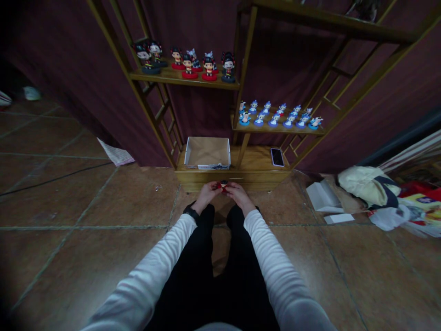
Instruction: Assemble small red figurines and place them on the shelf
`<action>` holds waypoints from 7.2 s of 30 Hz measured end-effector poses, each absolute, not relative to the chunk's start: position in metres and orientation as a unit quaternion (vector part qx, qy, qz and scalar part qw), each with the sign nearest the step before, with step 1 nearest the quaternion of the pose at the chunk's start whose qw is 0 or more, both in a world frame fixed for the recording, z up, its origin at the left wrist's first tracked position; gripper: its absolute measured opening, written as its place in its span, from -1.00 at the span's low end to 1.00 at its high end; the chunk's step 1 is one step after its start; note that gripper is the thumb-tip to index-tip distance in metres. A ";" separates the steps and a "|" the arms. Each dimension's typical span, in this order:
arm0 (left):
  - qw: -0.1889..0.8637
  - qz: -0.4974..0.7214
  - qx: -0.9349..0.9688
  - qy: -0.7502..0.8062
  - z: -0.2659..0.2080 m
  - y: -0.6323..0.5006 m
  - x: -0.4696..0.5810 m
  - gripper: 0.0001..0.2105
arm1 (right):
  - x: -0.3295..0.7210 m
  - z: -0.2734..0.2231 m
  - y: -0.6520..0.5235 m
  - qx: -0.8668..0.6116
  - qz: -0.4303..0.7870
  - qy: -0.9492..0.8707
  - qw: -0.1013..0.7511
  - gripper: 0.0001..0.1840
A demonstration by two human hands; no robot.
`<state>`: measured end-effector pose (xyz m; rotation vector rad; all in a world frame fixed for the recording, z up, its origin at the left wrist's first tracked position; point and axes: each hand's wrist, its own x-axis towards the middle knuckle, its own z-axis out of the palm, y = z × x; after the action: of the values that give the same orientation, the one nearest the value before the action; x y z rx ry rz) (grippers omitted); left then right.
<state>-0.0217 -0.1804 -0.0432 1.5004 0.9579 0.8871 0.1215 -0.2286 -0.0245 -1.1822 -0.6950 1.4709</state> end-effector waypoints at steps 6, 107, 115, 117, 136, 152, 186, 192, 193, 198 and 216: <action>0.450 0.329 0.710 0.430 -0.032 -0.191 -0.021 -0.67 | 0.124 -0.027 -0.227 -0.509 0.612 -0.289 0.532 -0.69; 0.747 0.339 0.368 0.439 -0.031 -0.171 -0.012 -0.78 | 0.139 -0.035 -0.214 -0.468 0.622 -0.233 0.583 -0.77; 0.743 0.363 0.370 0.423 -0.030 -0.173 -0.010 -0.63 | 0.140 -0.034 -0.213 -0.472 0.612 -0.227 0.593 -0.81; 0.740 0.374 0.377 0.414 -0.031 -0.174 -0.010 -0.61 | 0.140 -0.034 -0.213 -0.475 0.611 -0.221 0.593 -0.83; 0.724 0.365 0.418 0.411 -0.032 -0.172 -0.008 -0.61 | 0.140 -0.035 -0.213 -0.482 0.628 -0.234 0.565 -0.76; 0.484 0.355 0.687 0.410 -0.028 -0.172 -0.012 -0.60 | 0.139 -0.038 -0.213 -0.488 0.624 -0.231 0.565 -0.65; 0.125 0.096 0.893 0.422 -0.010 -0.195 -0.013 -0.55 | 0.139 -0.043 -0.210 -0.532 0.613 -0.233 0.536 -0.69; 0.197 0.129 0.872 0.429 -0.019 -0.187 -0.015 -0.58 | 0.140 -0.043 -0.209 -0.548 0.616 -0.223 0.521 -0.71; 0.205 0.135 0.869 0.430 -0.021 -0.186 -0.015 -0.59 | 0.140 -0.043 -0.210 -0.544 0.617 -0.225 0.521 -0.72; 0.235 0.162 0.853 0.438 -0.026 -0.182 -0.014 -0.64 | 0.140 -0.044 -0.211 -0.530 0.626 -0.231 0.523 -0.79; 0.321 0.219 0.809 0.442 -0.037 -0.170 -0.013 -0.87 | 0.142 -0.053 -0.208 -0.497 0.638 -0.232 0.540 -0.79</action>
<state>-0.0131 -0.1697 -0.0367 2.1246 1.1599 0.5746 0.1425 -0.2077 -0.0525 -1.1814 -0.5506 1.5176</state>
